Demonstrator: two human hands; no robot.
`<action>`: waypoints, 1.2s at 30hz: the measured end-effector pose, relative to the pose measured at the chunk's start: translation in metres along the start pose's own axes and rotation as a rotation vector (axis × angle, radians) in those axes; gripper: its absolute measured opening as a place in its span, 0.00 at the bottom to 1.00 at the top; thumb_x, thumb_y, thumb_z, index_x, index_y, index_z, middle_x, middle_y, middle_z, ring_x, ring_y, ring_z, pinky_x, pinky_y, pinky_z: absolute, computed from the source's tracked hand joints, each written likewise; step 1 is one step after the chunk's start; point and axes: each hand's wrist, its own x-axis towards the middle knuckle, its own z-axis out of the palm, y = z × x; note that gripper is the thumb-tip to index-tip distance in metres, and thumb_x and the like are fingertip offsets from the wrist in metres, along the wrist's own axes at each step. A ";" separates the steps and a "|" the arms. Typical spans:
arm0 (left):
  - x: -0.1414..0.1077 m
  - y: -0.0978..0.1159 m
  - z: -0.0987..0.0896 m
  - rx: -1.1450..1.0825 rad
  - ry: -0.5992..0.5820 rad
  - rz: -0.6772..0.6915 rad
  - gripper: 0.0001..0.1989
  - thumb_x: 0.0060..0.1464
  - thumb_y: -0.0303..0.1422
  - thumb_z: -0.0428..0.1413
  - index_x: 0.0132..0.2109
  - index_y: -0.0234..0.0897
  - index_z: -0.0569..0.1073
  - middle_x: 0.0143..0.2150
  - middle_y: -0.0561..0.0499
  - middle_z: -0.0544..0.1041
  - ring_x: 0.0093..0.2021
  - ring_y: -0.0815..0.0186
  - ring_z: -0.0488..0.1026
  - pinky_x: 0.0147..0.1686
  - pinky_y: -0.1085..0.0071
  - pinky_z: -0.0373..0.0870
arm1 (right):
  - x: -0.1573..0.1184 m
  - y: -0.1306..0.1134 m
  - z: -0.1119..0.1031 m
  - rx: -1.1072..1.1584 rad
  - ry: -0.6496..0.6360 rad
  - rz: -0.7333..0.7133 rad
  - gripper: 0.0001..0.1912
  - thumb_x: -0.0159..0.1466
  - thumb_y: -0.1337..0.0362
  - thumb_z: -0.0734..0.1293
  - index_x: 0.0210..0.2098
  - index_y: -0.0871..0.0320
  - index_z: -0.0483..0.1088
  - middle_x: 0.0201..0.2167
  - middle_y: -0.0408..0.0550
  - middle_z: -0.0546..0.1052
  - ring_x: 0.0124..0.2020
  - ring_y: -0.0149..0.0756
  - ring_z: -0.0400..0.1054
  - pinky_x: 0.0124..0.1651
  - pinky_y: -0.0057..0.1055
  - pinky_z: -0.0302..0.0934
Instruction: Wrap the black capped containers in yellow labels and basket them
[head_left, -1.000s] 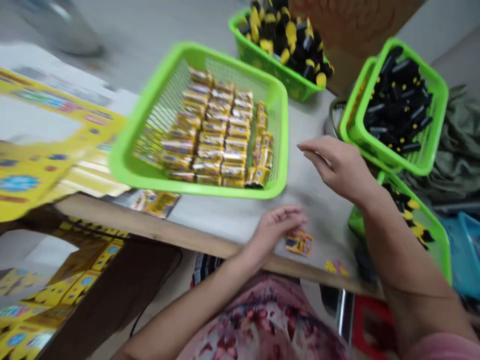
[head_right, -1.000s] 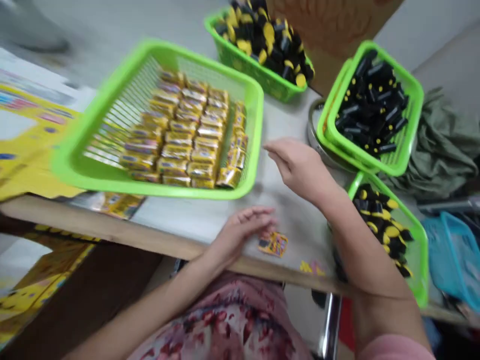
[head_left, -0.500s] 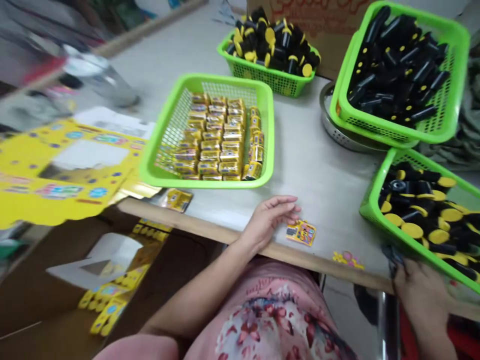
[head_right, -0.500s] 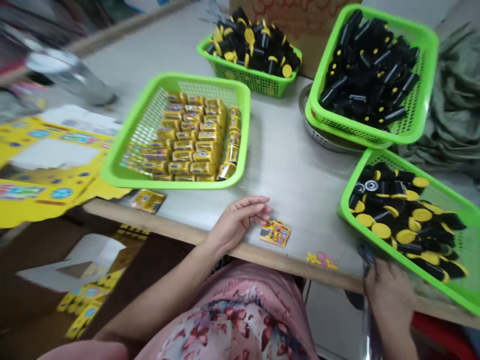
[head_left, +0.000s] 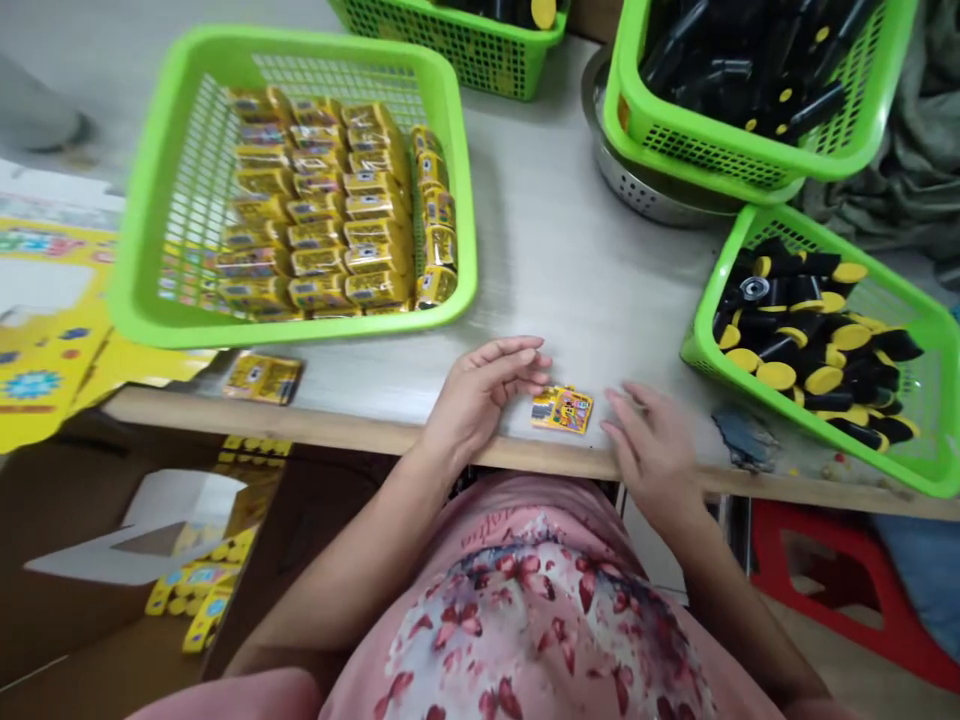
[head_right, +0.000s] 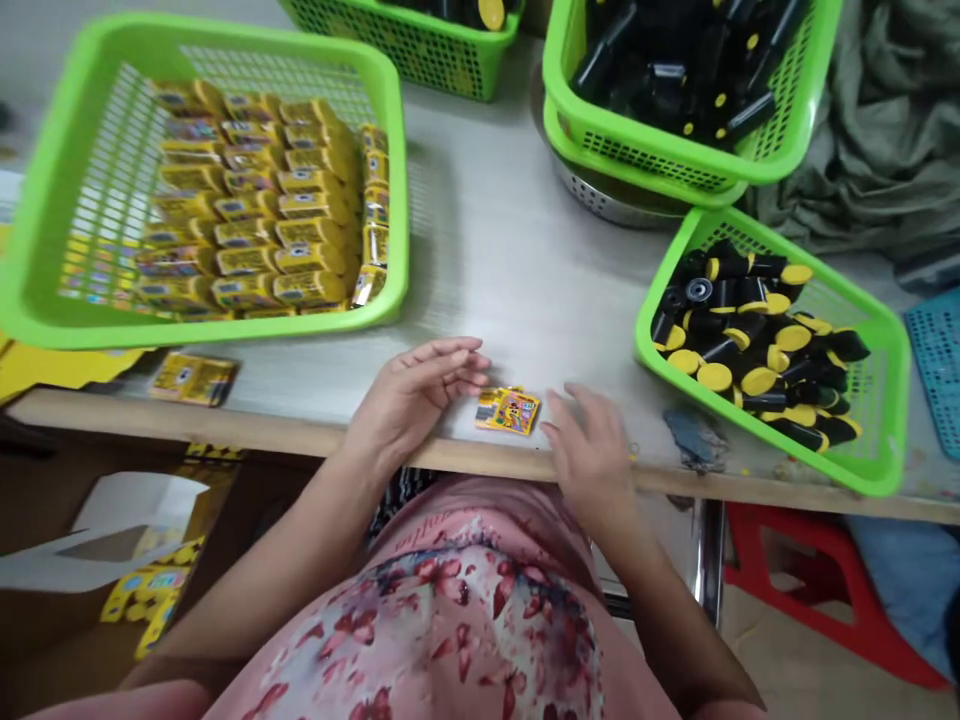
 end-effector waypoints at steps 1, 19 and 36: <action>0.000 0.000 0.000 0.003 0.004 0.002 0.10 0.45 0.28 0.66 0.37 0.31 0.80 0.32 0.47 0.83 0.29 0.68 0.79 0.33 0.74 0.75 | 0.008 -0.005 0.009 0.007 -0.050 -0.027 0.19 0.69 0.68 0.63 0.59 0.53 0.69 0.55 0.58 0.73 0.55 0.48 0.68 0.55 0.47 0.66; -0.009 -0.012 0.003 0.729 -0.201 0.417 0.10 0.56 0.38 0.59 0.34 0.40 0.83 0.34 0.48 0.80 0.36 0.61 0.74 0.41 0.69 0.69 | 0.036 -0.015 0.024 0.105 0.062 -0.054 0.17 0.70 0.67 0.61 0.57 0.55 0.72 0.46 0.55 0.79 0.47 0.42 0.73 0.51 0.40 0.69; -0.006 -0.001 0.000 0.424 -0.066 0.088 0.13 0.36 0.42 0.72 0.26 0.39 0.82 0.28 0.49 0.82 0.28 0.64 0.74 0.32 0.71 0.74 | 0.121 0.151 -0.088 -0.203 -0.164 0.399 0.21 0.60 0.70 0.69 0.54 0.58 0.73 0.49 0.56 0.80 0.52 0.47 0.72 0.56 0.47 0.66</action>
